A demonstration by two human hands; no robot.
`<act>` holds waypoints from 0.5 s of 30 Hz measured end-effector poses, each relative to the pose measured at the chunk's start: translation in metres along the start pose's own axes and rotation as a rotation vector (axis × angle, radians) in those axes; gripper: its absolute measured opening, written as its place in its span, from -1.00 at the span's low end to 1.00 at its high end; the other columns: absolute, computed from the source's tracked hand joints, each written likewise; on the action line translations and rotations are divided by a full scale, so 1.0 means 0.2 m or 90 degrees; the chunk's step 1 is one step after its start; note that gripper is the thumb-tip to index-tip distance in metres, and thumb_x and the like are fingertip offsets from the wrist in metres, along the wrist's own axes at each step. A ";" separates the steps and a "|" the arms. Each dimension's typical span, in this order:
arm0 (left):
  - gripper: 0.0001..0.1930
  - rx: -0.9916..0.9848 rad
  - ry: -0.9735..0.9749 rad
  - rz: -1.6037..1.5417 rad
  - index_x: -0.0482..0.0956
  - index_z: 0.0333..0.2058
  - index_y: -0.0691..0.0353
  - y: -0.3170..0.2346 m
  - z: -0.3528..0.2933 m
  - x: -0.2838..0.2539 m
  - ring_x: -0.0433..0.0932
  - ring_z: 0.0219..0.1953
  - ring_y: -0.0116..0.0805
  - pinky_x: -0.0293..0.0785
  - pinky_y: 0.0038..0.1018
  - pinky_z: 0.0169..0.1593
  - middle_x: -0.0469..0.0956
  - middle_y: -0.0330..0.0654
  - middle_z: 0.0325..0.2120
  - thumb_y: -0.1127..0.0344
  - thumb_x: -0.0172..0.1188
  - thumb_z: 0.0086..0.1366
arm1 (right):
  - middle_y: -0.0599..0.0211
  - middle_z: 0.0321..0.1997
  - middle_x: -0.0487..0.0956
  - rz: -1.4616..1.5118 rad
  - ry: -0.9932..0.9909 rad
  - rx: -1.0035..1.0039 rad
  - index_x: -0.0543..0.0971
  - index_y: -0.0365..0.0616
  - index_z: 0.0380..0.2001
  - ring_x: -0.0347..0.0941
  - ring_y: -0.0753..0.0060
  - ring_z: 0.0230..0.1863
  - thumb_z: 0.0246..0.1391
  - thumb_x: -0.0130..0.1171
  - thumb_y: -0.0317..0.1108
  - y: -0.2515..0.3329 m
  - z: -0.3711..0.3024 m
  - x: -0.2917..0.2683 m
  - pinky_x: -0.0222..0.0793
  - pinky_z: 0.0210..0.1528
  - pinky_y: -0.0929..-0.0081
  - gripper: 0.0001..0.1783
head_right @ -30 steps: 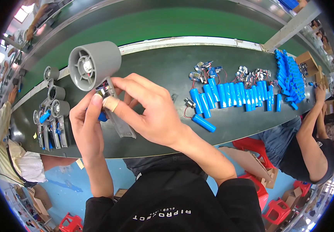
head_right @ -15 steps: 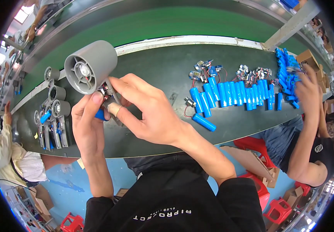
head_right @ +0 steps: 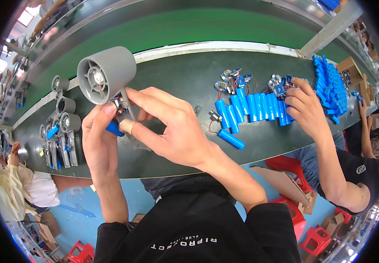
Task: The person assembles electronic components by hand, inserting circuit boards and batteries into a plastic housing.
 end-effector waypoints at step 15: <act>-0.83 -0.052 0.043 -0.221 0.59 -0.23 0.33 0.05 0.00 -0.01 0.47 -0.40 -0.51 0.39 -0.52 -0.26 0.60 -0.21 -0.37 0.42 0.15 0.22 | 0.22 -0.23 0.58 -0.065 -0.078 -0.029 0.55 -0.27 -0.02 0.43 0.58 -0.50 -0.18 0.45 -0.48 0.07 -0.02 -0.02 0.36 -0.44 0.64 -0.45</act>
Point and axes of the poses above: each hand's wrist, its own z-axis towards the middle knuckle, its own x-axis out of the palm, y = z × x, the point moved 5 cm from there along z, towards the middle knuckle
